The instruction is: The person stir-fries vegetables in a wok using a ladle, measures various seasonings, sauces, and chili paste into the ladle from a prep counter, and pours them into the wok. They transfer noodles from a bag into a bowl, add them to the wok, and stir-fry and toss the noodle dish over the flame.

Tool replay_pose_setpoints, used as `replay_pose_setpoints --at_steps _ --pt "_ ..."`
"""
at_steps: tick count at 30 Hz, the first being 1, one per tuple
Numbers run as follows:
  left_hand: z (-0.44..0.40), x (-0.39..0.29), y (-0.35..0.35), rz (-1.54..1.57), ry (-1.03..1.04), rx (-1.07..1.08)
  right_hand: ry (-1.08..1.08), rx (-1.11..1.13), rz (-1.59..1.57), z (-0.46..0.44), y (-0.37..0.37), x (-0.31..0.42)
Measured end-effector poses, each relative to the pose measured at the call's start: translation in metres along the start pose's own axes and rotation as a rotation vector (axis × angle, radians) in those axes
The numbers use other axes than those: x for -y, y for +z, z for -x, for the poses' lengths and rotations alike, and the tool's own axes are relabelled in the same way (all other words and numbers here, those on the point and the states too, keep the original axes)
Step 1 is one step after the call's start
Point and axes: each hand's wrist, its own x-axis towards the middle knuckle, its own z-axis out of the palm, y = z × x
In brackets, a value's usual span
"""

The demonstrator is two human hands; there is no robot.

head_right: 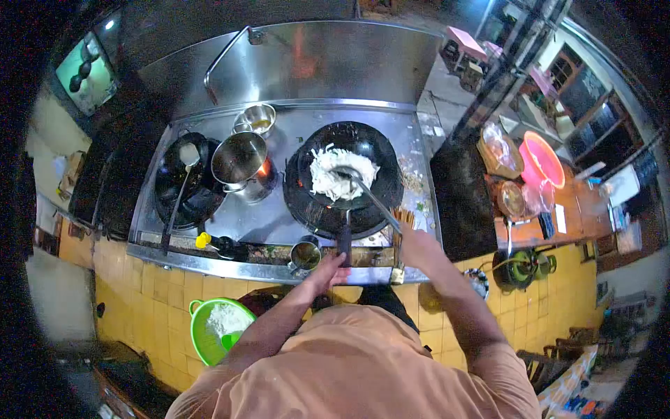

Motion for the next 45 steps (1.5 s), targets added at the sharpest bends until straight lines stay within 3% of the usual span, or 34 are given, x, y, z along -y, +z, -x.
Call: replay_pose_setpoints --at_steps 2,3,5,6,7,9,10,12,13,15,19,20,22,23,24,25,27,29,31,33,35,38,41,43,45 --pt "-0.014 0.001 0.028 0.15 -0.109 0.076 0.221 -0.081 -0.052 0.0 0.012 0.009" --pt "-0.024 -0.059 -0.063 -0.001 -0.051 -0.014 0.124 -0.161 -0.188 -0.052 0.034 0.064" --pt "-0.047 -0.042 -0.037 0.382 -0.134 0.196 0.126 -0.199 -0.086 -0.033 0.049 0.046" --pt "-0.025 -0.058 -0.001 0.488 -0.164 0.12 0.063 -0.097 -0.036 -0.009 0.033 0.019" --pt "-0.025 -0.064 0.001 0.487 -0.176 0.12 0.118 -0.11 -0.064 0.007 0.013 0.014" --pt "-0.027 -0.068 0.003 0.635 -0.235 0.159 0.028 -0.221 -0.058 -0.001 0.008 -0.005" --pt "-0.031 -0.065 0.002 0.652 -0.317 0.193 0.036 -0.217 -0.066 -0.008 0.018 0.003" --pt "-0.042 -0.055 -0.002 0.671 -0.293 0.219 0.153 -0.291 -0.122 -0.038 0.036 0.032" --pt "-0.04 -0.058 -0.001 0.694 -0.263 0.24 0.034 -0.318 -0.164 -0.043 0.046 0.036" --pt "-0.033 -0.062 -0.002 0.653 -0.233 0.206 0.066 -0.239 -0.215 -0.033 0.049 0.018" --pt "0.017 -0.069 0.01 0.518 -0.235 0.207 -0.149 -0.252 -0.155 0.014 0.015 -0.054" --pt "0.034 -0.074 0.012 0.549 -0.199 0.173 -0.114 -0.341 -0.133 0.012 0.019 -0.058" --pt "0.055 -0.066 0.007 0.547 -0.187 0.131 -0.018 -0.312 -0.09 0.018 0.009 -0.037" --pt "0.066 -0.038 -0.003 0.258 0.09 0.306 0.07 -0.292 -0.041 0.025 0.0 -0.027" --pt "0.076 -0.012 -0.014 -0.041 0.368 0.473 -0.01 -0.392 -0.059 0.043 -0.005 -0.022" --pt "0.095 -0.014 -0.002 0.209 -0.047 0.257 -0.05 -0.376 -0.109 0.08 -0.018 -0.021" --pt "0.114 -0.06 0.015 0.046 -0.062 0.191 -0.112 -0.329 -0.193 0.142 -0.05 -0.005" --pt "0.094 -0.084 0.018 -0.426 1.046 0.377 -0.112 -0.198 -0.139 0.151 -0.043 -0.004" --pt "0.069 -0.11 0.028 0.743 -0.225 0.233 -0.011 -0.164 -0.052 0.124 -0.013 0.005" --pt "0.073 -0.083 0.016 0.623 -0.16 0.34 0.088 -0.133 0.043 0.101 0.007 0.013" --pt "0.088 -0.038 -0.008 0.4 -0.118 0.281 0.109 -0.177 0.002 0.093 0.016 0.017" --pt "0.133 -0.043 0.012 0.27 -0.156 0.191 0.044 -0.13 0.013 0.136 -0.015 0.013" --pt "0.096 -0.091 0.023 0.488 -0.221 0.209 -0.081 -0.082 0.042 0.147 -0.024 0.002" --pt "0.076 -0.117 0.027 0.696 -0.273 0.23 0.094 -0.093 0.113 0.119 -0.015 0.011" --pt "0.07 -0.091 0.021 0.599 -0.142 0.3 0.112 -0.103 0.063 0.096 -0.003 0.01"
